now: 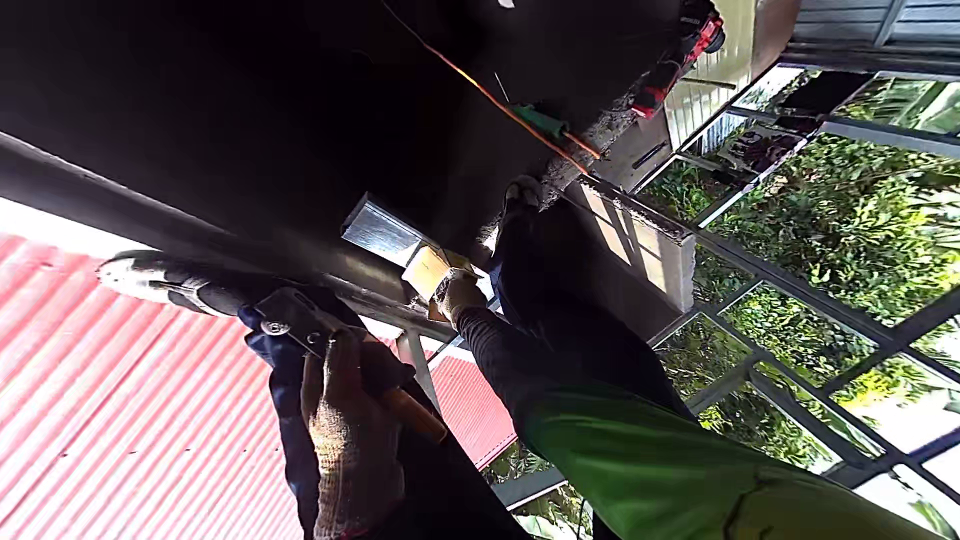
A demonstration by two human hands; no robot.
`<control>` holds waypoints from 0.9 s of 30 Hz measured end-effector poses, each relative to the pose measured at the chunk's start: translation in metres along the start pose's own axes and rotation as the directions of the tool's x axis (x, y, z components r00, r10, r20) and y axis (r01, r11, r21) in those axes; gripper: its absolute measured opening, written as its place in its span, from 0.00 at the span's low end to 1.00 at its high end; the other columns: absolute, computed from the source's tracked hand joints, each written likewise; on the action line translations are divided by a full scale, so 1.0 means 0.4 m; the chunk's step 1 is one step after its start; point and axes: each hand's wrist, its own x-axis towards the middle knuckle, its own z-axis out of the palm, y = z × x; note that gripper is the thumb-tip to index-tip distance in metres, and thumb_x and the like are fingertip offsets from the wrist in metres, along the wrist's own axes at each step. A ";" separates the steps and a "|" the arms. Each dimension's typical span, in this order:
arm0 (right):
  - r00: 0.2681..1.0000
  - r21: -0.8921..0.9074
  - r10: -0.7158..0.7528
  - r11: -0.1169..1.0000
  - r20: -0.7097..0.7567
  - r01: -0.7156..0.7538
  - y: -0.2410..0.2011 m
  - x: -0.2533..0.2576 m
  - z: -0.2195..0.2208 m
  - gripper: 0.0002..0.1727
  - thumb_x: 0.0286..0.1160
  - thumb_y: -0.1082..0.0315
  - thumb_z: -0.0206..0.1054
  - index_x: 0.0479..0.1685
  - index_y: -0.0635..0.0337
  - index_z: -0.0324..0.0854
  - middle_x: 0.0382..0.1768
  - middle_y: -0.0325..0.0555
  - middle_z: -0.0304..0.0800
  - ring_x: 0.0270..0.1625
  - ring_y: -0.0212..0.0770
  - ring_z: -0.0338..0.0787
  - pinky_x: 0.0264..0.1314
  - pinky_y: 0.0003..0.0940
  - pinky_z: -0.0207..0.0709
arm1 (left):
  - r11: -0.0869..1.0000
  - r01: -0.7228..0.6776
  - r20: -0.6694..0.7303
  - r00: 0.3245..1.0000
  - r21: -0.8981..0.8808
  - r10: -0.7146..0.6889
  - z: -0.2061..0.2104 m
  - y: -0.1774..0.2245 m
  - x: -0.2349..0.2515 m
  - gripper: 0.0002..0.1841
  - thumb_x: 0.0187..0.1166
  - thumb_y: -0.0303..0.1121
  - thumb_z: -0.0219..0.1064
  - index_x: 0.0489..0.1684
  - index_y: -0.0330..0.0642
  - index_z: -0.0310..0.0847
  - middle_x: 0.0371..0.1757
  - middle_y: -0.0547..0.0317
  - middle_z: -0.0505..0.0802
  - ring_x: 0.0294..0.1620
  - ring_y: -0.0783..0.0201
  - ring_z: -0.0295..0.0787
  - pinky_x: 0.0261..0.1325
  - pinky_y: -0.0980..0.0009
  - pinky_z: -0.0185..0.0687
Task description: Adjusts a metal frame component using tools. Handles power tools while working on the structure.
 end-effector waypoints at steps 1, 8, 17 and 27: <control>1.000 -0.012 0.004 1.000 0.005 -0.004 0.001 0.007 0.010 0.36 0.69 0.51 0.75 0.74 0.63 0.77 0.69 0.65 0.85 0.69 0.65 0.86 0.66 0.70 0.79 | 1.000 -0.012 -0.003 1.000 0.012 0.012 0.008 0.000 0.003 0.11 0.93 0.37 0.49 0.45 0.44 0.75 0.20 0.63 0.81 0.16 0.66 0.80 0.21 0.66 0.86; 0.998 -0.055 -0.060 0.997 0.002 0.060 -0.002 0.016 0.023 0.35 0.73 0.50 0.72 0.74 0.66 0.77 0.71 0.67 0.82 0.71 0.66 0.84 0.65 0.70 0.80 | 0.996 -0.060 0.041 0.997 0.058 0.058 0.036 -0.016 0.005 0.10 0.92 0.37 0.53 0.50 0.45 0.78 0.23 0.62 0.84 0.20 0.66 0.83 0.26 0.66 0.88; 0.993 -0.040 -0.110 0.993 0.035 0.111 0.022 -0.011 -0.021 0.32 0.75 0.47 0.67 0.69 0.62 0.81 0.68 0.63 0.86 0.72 0.62 0.85 0.71 0.67 0.77 | 1.000 -0.010 0.050 0.999 0.028 0.009 0.034 -0.013 0.011 0.09 0.93 0.37 0.53 0.50 0.43 0.76 0.20 0.61 0.80 0.16 0.65 0.80 0.22 0.66 0.86; 0.982 0.112 -0.155 0.980 -0.105 0.167 0.088 -0.058 -0.039 0.18 0.70 0.51 0.71 0.43 0.57 0.90 0.44 0.55 0.94 0.55 0.57 0.92 0.60 0.65 0.81 | 0.986 0.023 0.052 0.998 0.168 -0.032 0.024 -0.020 0.018 0.13 0.90 0.44 0.59 0.54 0.44 0.77 0.23 0.58 0.82 0.18 0.63 0.81 0.23 0.66 0.86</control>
